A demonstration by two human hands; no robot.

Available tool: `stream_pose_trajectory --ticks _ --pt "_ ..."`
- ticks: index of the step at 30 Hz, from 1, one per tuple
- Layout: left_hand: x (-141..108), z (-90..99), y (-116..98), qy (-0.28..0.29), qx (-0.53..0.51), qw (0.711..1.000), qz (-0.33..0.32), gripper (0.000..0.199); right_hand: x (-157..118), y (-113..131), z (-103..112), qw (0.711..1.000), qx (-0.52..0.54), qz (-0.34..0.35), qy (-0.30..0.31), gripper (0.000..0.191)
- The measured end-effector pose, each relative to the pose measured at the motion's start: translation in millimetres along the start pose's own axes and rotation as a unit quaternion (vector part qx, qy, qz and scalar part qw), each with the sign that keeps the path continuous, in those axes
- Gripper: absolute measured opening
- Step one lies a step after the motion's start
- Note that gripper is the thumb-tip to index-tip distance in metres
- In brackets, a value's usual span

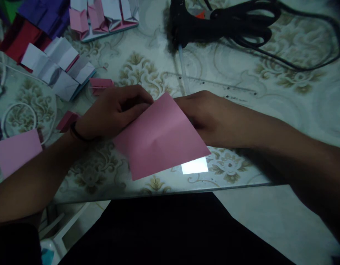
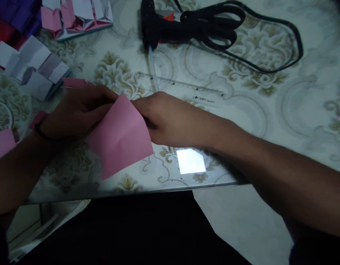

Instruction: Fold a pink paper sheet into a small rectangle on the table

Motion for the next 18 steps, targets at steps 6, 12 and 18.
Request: stream_pose_trajectory --ticks 6,12,18 --pt "0.4 -0.5 -0.3 0.006 -0.002 1.0 -0.002 0.021 1.4 0.0 -0.2 1.0 -0.001 -0.01 0.019 0.013" --pt "0.0 0.2 0.8 0.003 -0.008 1.0 -0.013 0.023 1.6 0.0 0.1 1.0 -0.003 -0.007 0.014 0.015" --pt "0.7 -0.8 -2.0 0.007 0.002 1.0 -0.014 0.018 0.5 -1.1 -0.4 1.0 0.004 -0.005 0.003 0.016"
Point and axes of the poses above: each hand's wrist, its own x-axis towards the middle knuckle, its own z-axis out of the back of the hand, y = z × x, the point moved 10 cm from there along x, towards the middle knuckle, and after that the axes turned 10 degrees about -x, right-handed, at the moved point
